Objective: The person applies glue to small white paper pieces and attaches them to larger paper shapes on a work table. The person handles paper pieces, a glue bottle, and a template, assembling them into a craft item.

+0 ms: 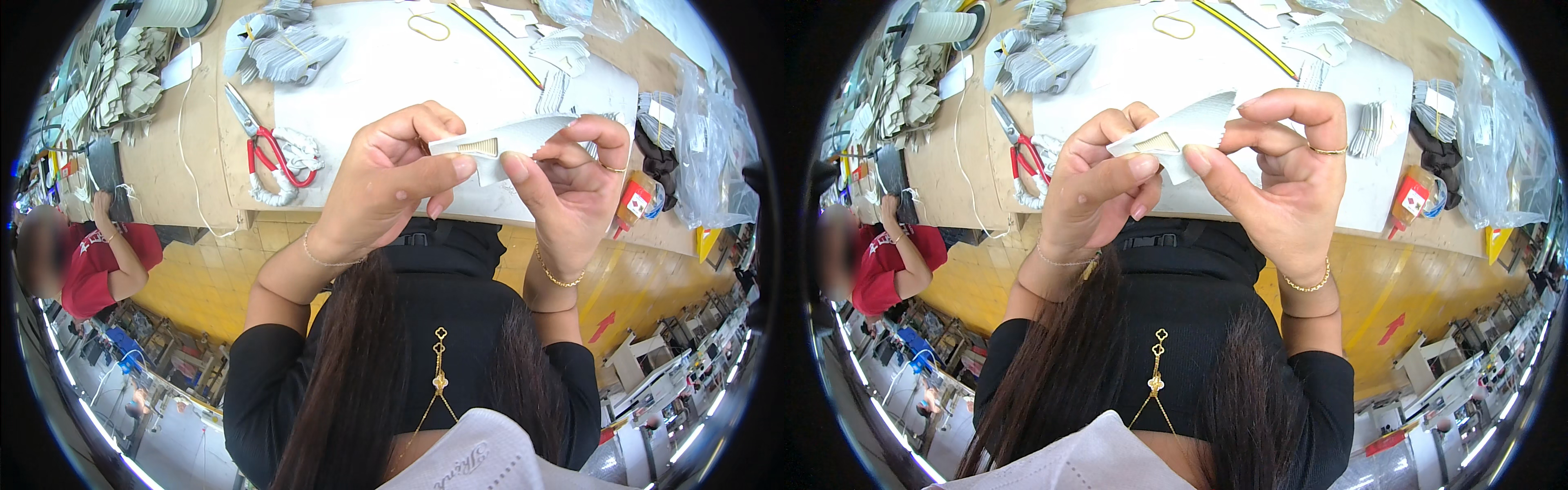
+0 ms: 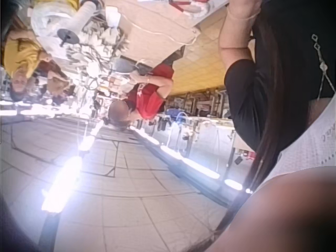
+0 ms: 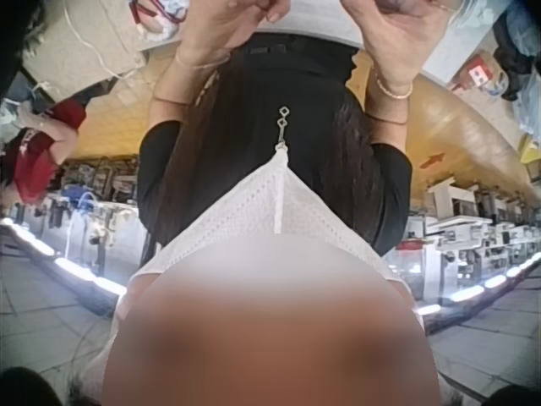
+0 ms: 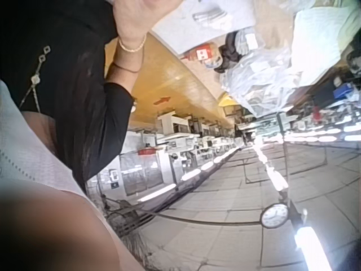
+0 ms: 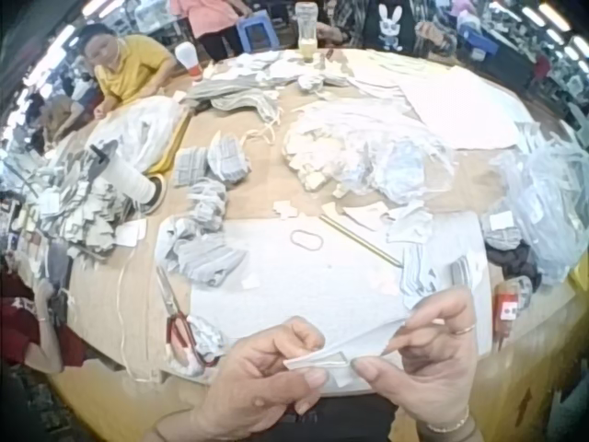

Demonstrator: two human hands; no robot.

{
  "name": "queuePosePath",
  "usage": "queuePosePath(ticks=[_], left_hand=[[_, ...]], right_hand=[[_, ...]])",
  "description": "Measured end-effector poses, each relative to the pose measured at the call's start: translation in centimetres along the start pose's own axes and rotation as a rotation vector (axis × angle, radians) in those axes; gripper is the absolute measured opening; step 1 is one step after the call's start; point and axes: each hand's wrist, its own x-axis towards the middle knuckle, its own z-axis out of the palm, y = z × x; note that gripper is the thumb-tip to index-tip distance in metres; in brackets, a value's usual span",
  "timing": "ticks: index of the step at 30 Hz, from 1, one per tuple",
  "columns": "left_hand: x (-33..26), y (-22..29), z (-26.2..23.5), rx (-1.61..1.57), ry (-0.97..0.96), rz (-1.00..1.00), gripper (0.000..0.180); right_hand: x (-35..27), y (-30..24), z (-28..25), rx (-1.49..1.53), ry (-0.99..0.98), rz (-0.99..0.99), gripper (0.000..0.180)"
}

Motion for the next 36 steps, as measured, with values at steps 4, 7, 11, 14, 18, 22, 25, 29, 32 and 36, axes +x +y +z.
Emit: queuePosePath(ticks=[4, 7, 11, 14, 18, 22, 25, 29, 32, 36], left_hand=[[0.1, -0.1, 0.2, -0.023, -0.023, 0.034, 0.012], [0.0, -0.2, 0.4, -0.007, 0.022, 0.004, 0.011], [-0.1, -0.2, 0.4, 0.127, 0.054, 0.043, 0.011], [0.1, -0.3, 0.1, 0.19, 0.024, 0.127, 0.01], [0.2, -0.7, -0.2, 0.263, 0.013, 0.228, 0.01], [0.1, -0.8, -0.2, 0.285, 0.016, 0.262, 0.011], [0.2, -1.0, 0.0, 0.303, 0.048, 0.298, 0.01], [0.4, -1.2, 0.2, 0.396, 0.074, 0.362, 0.008], [0.4, -1.0, 0.0, 0.426, 0.066, 0.336, 0.007], [0.4, -0.8, -0.4, 0.473, 0.032, 0.266, 0.007]], right_hand=[[-0.1, 0.0, 0.0, 0.017, -0.012, 0.007, 0.047], [0.0, 0.0, 0.1, 0.03, 0.02, 0.018, 0.048], [0.0, -0.4, 0.1, 0.021, 0.01, 0.071, 0.05], [0.2, -0.5, 0.2, 0.038, -0.025, 0.065, 0.053], [0.4, -0.7, 0.4, 0.016, -0.027, 0.115, 0.055], [0.4, -0.9, 0.4, 0.007, -0.027, 0.176, 0.055], [0.4, -0.7, 0.5, 0.019, -0.029, 0.157, 0.056], [0.5, -0.1, 0.4, 0.045, -0.031, 0.126, 0.056], [0.6, 0.1, 0.2, 0.007, -0.072, 0.216, 0.06], [0.8, 0.2, 0.3, 0.035, -0.113, 0.176, 0.069]])
